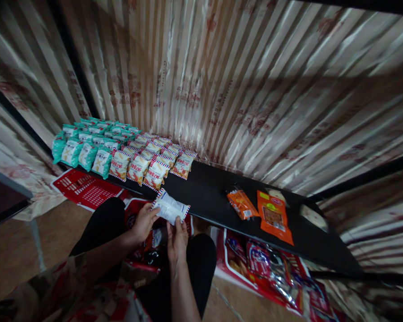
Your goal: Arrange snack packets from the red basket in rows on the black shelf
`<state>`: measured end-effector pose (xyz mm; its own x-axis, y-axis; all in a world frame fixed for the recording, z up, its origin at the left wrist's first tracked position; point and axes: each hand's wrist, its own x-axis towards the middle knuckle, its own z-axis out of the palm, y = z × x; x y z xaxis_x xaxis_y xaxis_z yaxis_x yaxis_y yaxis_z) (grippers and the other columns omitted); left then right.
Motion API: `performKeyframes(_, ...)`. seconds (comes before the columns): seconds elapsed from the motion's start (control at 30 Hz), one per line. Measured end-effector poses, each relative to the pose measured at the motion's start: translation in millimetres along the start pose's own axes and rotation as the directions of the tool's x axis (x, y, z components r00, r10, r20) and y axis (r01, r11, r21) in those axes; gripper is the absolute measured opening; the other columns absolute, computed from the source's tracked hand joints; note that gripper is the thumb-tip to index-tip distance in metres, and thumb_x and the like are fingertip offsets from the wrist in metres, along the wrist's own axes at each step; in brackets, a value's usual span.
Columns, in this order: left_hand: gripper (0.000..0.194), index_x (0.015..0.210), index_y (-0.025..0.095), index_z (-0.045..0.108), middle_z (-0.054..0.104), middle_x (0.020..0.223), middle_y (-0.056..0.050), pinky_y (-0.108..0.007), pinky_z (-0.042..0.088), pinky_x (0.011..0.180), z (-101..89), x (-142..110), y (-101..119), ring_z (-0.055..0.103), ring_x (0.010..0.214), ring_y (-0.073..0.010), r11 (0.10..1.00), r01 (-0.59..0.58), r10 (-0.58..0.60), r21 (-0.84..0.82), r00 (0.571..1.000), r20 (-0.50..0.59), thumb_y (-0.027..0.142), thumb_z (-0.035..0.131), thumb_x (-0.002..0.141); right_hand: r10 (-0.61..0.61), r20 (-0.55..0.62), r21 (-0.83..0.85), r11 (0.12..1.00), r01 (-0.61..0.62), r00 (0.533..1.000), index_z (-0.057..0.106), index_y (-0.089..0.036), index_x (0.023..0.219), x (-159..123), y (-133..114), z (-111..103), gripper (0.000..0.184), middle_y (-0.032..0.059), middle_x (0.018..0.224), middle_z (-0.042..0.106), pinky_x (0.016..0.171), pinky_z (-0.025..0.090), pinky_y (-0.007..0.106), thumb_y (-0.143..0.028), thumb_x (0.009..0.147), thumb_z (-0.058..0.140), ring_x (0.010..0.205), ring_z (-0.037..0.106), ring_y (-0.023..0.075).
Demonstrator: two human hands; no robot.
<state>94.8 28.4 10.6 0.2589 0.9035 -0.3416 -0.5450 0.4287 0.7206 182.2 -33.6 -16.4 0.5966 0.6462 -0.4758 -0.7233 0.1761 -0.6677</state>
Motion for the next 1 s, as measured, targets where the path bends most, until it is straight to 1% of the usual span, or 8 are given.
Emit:
performKeyframes(0.27, 0.032, 0.077, 0.016, 0.052, 0.065, 0.074, -0.001, -0.032, 0.049, 0.075, -14.0, -3.7, -15.1, 0.063, 0.075, -0.0168, 0.981, -0.024, 0.028, 0.195, 0.999, -0.018, 0.029, 0.074, 0.057, 0.018, -0.057, -0.021, 1.0, -0.019, 0.998, 0.062, -0.021, 0.082, 5.1, -4.3, -4.2, 0.032, -0.0038, 0.079, 0.068, 0.063, 0.052, 0.019, -0.031, 0.056, 0.079, 0.071, 0.063, 0.0097)
performKeyframes(0.5, 0.038, 0.084, 0.017, 0.052, 0.065, 0.083, -0.004, -0.033, 0.05, 0.074, -21.5, -0.3, -23.4, 0.063, 0.08, -0.0188, 0.953, -0.078, 0.076, 0.293, 0.997, 0.019, 0.031, 0.074, 0.058, 0.002, -0.039, -0.053, 0.999, -0.004, 0.999, 0.063, -0.022, 0.082, 11.4, -6.3, -6.6, 0.033, -0.0044, 0.078, 0.069, 0.061, 0.052, 0.02, -0.027, 0.054, 0.08, 0.069, 0.063, 0.0102)
performKeyframes(0.6, 0.042, 0.097, 0.017, 0.051, 0.065, 0.091, -0.006, -0.033, 0.051, 0.077, -24.2, 0.7, -26.6, 0.064, 0.085, -0.0194, 0.927, -0.129, 0.119, 0.353, 0.992, 0.049, 0.028, 0.071, 0.062, 0.022, -0.041, -0.056, 0.998, -0.024, 0.999, 0.063, -0.022, 0.081, 13.7, -6.1, -8.3, 0.033, -0.0045, 0.077, 0.069, 0.059, 0.052, 0.021, -0.025, 0.053, 0.08, 0.068, 0.064, 0.0108)
performKeyframes(0.7, 0.052, 0.114, 0.018, 0.046, 0.062, 0.107, -0.01, -0.034, 0.049, 0.084, -29.4, 2.1, -30.4, 0.063, 0.094, -0.0199, 0.876, -0.188, 0.167, 0.444, 0.982, 0.087, 0.023, 0.066, 0.067, 0.043, -0.043, -0.08, 0.996, -0.046, 0.998, 0.063, -0.022, 0.082, 13.6, -6.6, -9.2, 0.032, -0.0051, 0.074, 0.068, 0.057, 0.051, 0.02, -0.026, 0.054, 0.079, 0.066, 0.063, 0.0105)
performKeyframes(0.77, 0.061, 0.125, 0.019, 0.039, 0.056, 0.119, -0.012, -0.036, 0.048, 0.088, -33.4, 2.7, -31.5, 0.059, 0.103, -0.0213, 0.814, -0.225, 0.208, 0.535, 0.974, 0.093, 0.021, 0.063, 0.069, 0.047, -0.036, -0.095, 0.994, -0.05, 0.998, 0.063, -0.022, 0.081, 13.1, -6.7, -9.9, 0.032, -0.0051, 0.073, 0.068, 0.056, 0.05, 0.019, -0.026, 0.054, 0.079, 0.063, 0.063, 0.01)
performKeyframes(0.83, 0.067, 0.132, 0.018, 0.033, 0.047, 0.131, -0.014, -0.04, 0.043, 0.095, -36.7, 2.0, -29.8, 0.051, 0.116, -0.0241, 0.709, -0.277, 0.269, 0.649, 0.956, 0.114, 0.02, 0.06, 0.07, 0.052, -0.024, -0.106, 0.993, -0.054, 0.998, 0.062, -0.021, 0.081, 12.9, -6.1, -10.9, 0.033, -0.0046, 0.073, 0.069, 0.055, 0.05, 0.019, -0.027, 0.054, 0.08, 0.062, 0.063, 0.01)
performKeyframes(0.93, 0.07, 0.136, 0.018, 0.031, 0.032, 0.143, -0.014, -0.045, 0.03, 0.106, -39.3, -2.4, -21.9, 0.031, 0.132, -0.027, 0.472, -0.376, 0.374, 0.798, 0.905, 0.205, 0.02, 0.058, 0.071, 0.064, -0.013, -0.112, 0.992, -0.065, 0.998, 0.062, -0.021, 0.082, 12.6, -4.6, -12.5, 0.035, -0.0033, 0.074, 0.069, 0.056, 0.051, 0.02, -0.028, 0.053, 0.08, 0.062, 0.063, 0.011)
performKeyframes(1.0, 0.068, 0.136, 0.021, 0.032, 0.025, 0.147, -0.011, -0.046, 0.022, 0.11, -40.1, -6.6, -15.4, 0.022, 0.136, -0.0271, 0.321, -0.444, 0.407, 0.837, 0.862, 0.302, 0.02, 0.056, 0.073, 0.076, -0.005, -0.121, 0.99, -0.076, 0.997, 0.062, -0.02, 0.082, 11.3, -4.1, -12.8, 0.035, -0.0024, 0.076, 0.069, 0.057, 0.052, 0.021, -0.028, 0.053, 0.08, 0.064, 0.064, 0.0115)
